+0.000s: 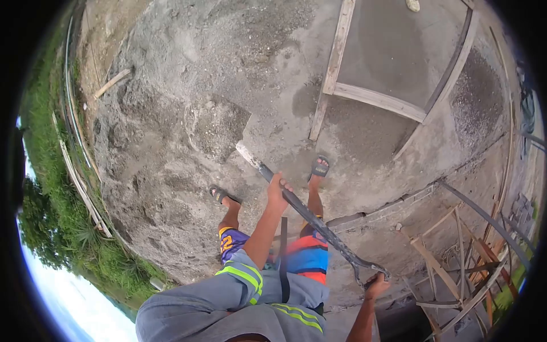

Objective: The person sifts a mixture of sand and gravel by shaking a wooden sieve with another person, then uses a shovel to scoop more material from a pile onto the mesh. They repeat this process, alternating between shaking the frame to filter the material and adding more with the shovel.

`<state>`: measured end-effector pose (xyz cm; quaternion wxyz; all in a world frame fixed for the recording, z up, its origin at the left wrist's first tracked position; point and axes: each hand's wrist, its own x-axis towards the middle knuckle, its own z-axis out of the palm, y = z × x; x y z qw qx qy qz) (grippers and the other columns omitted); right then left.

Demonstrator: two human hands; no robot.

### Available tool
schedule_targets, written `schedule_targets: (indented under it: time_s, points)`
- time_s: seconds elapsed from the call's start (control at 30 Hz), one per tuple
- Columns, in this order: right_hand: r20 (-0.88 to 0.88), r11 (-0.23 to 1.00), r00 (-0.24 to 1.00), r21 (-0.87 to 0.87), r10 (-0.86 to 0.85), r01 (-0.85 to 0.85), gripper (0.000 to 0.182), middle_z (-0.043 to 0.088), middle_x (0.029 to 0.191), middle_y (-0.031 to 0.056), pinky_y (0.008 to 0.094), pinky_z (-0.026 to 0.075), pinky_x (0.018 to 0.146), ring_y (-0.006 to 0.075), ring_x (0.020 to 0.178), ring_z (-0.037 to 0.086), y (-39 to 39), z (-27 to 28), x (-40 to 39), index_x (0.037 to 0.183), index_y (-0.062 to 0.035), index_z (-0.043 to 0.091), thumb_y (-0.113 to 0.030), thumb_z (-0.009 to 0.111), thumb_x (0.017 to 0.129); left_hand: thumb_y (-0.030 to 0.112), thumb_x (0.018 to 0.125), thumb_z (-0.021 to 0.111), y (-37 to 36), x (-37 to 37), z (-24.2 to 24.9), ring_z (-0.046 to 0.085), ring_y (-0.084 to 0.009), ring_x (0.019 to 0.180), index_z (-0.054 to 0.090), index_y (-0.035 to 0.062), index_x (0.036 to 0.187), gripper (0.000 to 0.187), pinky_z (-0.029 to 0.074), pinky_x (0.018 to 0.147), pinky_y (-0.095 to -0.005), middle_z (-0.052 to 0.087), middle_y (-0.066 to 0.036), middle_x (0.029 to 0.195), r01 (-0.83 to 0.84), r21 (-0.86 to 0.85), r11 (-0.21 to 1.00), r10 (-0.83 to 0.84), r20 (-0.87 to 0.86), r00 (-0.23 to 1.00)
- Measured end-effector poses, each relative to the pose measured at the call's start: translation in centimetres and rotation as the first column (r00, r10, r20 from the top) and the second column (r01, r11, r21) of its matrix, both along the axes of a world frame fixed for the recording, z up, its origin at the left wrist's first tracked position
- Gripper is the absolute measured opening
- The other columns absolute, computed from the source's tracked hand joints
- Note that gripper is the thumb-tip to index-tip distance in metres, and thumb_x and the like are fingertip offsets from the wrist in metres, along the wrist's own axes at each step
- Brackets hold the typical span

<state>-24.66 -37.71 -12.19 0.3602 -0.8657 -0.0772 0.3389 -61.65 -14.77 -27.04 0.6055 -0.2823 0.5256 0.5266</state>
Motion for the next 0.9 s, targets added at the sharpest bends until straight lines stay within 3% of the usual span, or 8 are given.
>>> schedule_targets:
  time_s: [0.3, 0.47, 0.53, 0.6, 0.77, 0.83, 0.87, 0.9]
  points:
    - [-0.246, 0.836, 0.809, -0.012, -0.534, 0.549, 0.018, 0.041, 0.052, 0.0021, 0.0273, 0.035, 0.037, 0.0142, 0.039, 0.042, -1.1, -0.1, 1.7, 0.066, -0.0079, 0.047, -0.018, 0.053, 0.080, 0.025, 0.082, 0.063, 14.4, 16.7, 5.1, 0.048, -0.0150, 0.048, 0.046, 0.0094, 0.082, 0.023, 0.043, 0.046, -0.0304, 0.047, -0.002, 0.061, 0.556, 0.096, 0.826, -0.535, -0.176, 0.826]
    - [-0.461, 0.793, 0.667, -0.154, -0.585, 0.589, 0.015, 0.041, 0.052, 0.0026, 0.0328, 0.038, 0.041, 0.0174, 0.041, 0.042, 3.2, -3.0, -2.4, 0.069, -0.0097, 0.047, -0.020, 0.053, 0.079, 0.026, 0.081, 0.062, 23.2, 21.7, 5.6, 0.054, -0.0174, 0.054, 0.046, 0.0065, 0.083, 0.025, 0.047, 0.050, -0.0330, 0.050, -0.004, 0.066, 0.754, 0.157, 0.638, -0.622, -0.473, 0.624]
    - [-0.569, 0.804, 0.599, -0.213, -0.564, 0.555, 0.013, 0.042, 0.054, 0.0014, 0.0291, 0.039, 0.043, 0.0159, 0.044, 0.043, 6.5, -3.6, -4.3, 0.072, -0.0109, 0.048, -0.020, 0.052, 0.080, 0.024, 0.081, 0.061, 27.1, 22.3, 4.0, 0.057, -0.0180, 0.059, 0.047, 0.0019, 0.088, 0.027, 0.048, 0.052, -0.0324, 0.053, -0.008, 0.074, 0.862, 0.145, 0.486, -0.686, -0.548, 0.479]
    - [-0.725, 0.838, 0.512, -0.163, -0.460, 0.521, 0.013, 0.047, 0.058, 0.0023, 0.0273, 0.040, 0.044, 0.0155, 0.045, 0.044, 7.7, -5.9, -5.5, 0.074, -0.0104, 0.049, -0.020, 0.054, 0.080, 0.023, 0.079, 0.062, 31.2, 22.9, 2.8, 0.059, -0.0185, 0.063, 0.047, -0.0034, 0.094, 0.034, 0.049, 0.053, -0.0324, 0.056, -0.013, 0.081, 0.933, -0.014, 0.360, -0.724, -0.636, 0.270]
    - [-0.939, 0.875, 0.065, -0.288, -0.338, 0.389, 0.018, 0.047, 0.059, 0.0014, 0.0252, 0.039, 0.044, 0.0120, 0.048, 0.045, 10.7, -9.9, -5.6, 0.087, -0.0045, 0.056, -0.021, 0.054, 0.082, 0.024, 0.072, 0.071, 36.4, 22.9, 4.1, 0.062, -0.0265, 0.070, 0.046, -0.0102, 0.100, 0.051, 0.050, 0.062, -0.0360, 0.059, -0.021, 0.088, 0.884, -0.364, 0.295, -0.491, -0.851, -0.187]
    - [-0.922, 0.862, -0.221, -0.379, -0.319, 0.338, 0.023, 0.047, 0.060, 0.0010, 0.0243, 0.037, 0.044, 0.0108, 0.049, 0.043, 12.3, -11.0, -4.7, 0.090, -0.0032, 0.058, -0.025, 0.053, 0.084, 0.026, 0.072, 0.072, 36.3, 22.7, 8.1, 0.062, -0.0370, 0.090, 0.041, -0.0093, 0.107, 0.060, 0.047, 0.080, -0.0420, 0.061, -0.027, 0.094, 0.854, -0.436, 0.286, -0.454, -0.846, -0.280]
    - [-0.879, 0.853, -0.353, -0.431, -0.322, 0.295, 0.026, 0.047, 0.061, 0.0008, 0.0238, 0.036, 0.044, 0.0102, 0.049, 0.042, 12.7, -11.2, -4.2, 0.091, -0.0026, 0.058, -0.027, 0.053, 0.084, 0.027, 0.071, 0.073, 36.2, 22.3, 8.7, 0.062, -0.0368, 0.088, 0.040, -0.0087, 0.107, 0.060, 0.047, 0.079, -0.0423, 0.061, -0.026, 0.092, 0.859, -0.427, 0.282, -0.452, -0.849, -0.274]
    - [-0.877, 0.886, -0.372, -0.405, -0.305, 0.228, 0.034, 0.047, 0.064, 0.0006, 0.0239, 0.035, 0.045, 0.0101, 0.050, 0.040, 12.7, -11.5, -3.9, 0.099, -0.0010, 0.058, -0.031, 0.051, 0.085, 0.027, 0.071, 0.073, 35.9, 21.7, 9.1, 0.062, -0.0366, 0.086, 0.040, -0.0081, 0.106, 0.060, 0.047, 0.078, -0.0425, 0.061, -0.026, 0.090, 0.862, -0.419, 0.285, -0.454, -0.851, -0.263]
